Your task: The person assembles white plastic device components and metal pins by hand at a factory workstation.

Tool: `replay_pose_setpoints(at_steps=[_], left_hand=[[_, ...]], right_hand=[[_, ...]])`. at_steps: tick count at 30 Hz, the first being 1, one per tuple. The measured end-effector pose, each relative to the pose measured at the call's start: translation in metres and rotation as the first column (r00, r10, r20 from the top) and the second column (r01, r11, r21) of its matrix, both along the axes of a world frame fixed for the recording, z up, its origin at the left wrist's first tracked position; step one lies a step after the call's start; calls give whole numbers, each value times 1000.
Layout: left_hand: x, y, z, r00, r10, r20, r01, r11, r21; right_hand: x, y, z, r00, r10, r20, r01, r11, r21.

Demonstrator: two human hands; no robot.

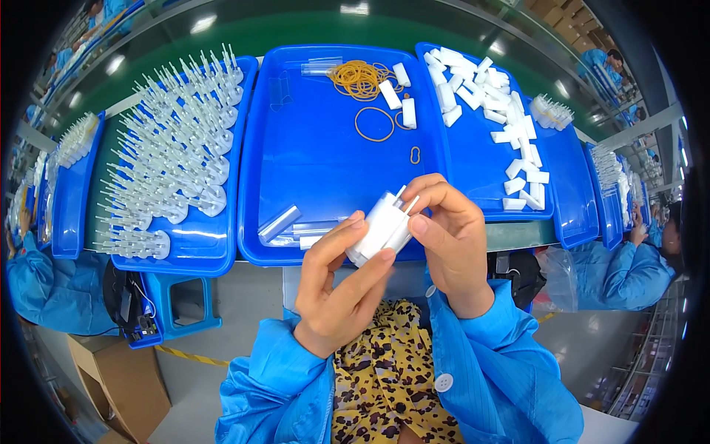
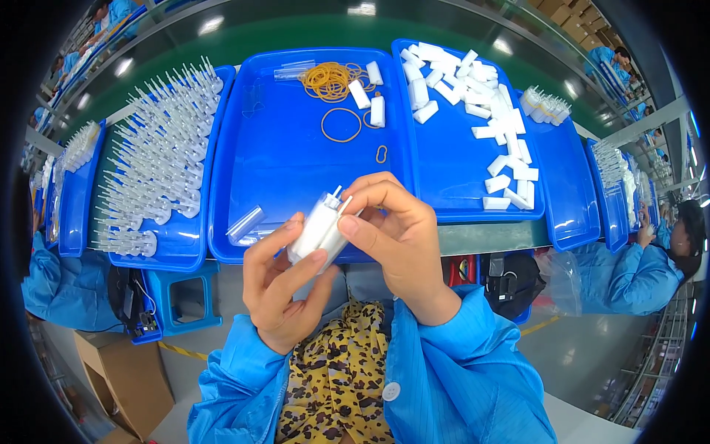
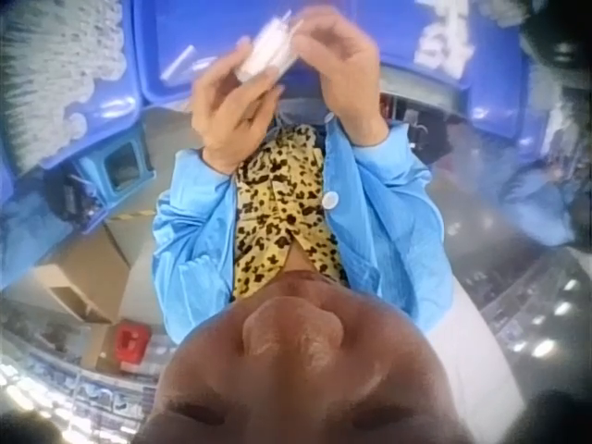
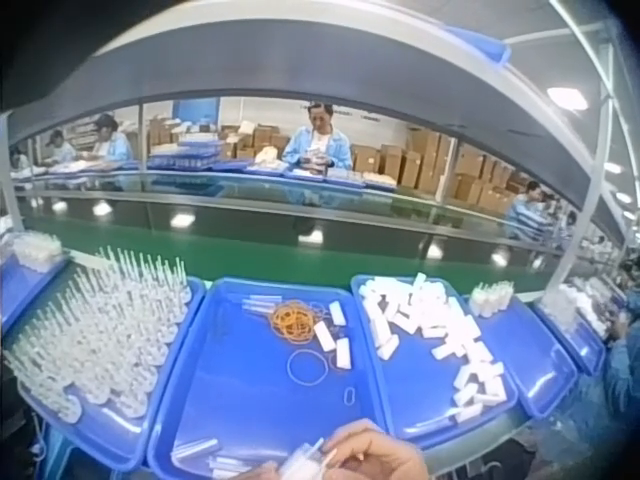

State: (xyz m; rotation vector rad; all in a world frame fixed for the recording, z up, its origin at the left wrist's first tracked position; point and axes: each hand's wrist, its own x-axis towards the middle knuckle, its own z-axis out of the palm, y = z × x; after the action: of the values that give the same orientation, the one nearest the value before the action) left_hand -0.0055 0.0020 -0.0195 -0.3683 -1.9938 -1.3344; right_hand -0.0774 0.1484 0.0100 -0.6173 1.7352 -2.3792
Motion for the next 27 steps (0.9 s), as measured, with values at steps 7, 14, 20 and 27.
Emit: replay_pose_setpoints(at_steps=[7,14,20,27], left_hand=[[0,0,-1,1000,9,-3,-9,995,96],[-3,4,6,999,48,-8,-47,994,102],[-6,-1,-2,993,30,-110,-22,997,75],[-3,-4,3,998,36,-51,-27,987,155]], right_hand=[[1,-4,4,988,89,127,-87,996,-23],[6,-3,12,993,114,40,-116,993,36],[10,-6,12,988,88,-125,-77,993,90],[17,-9,23,994,51,-92,-37,989,142]])
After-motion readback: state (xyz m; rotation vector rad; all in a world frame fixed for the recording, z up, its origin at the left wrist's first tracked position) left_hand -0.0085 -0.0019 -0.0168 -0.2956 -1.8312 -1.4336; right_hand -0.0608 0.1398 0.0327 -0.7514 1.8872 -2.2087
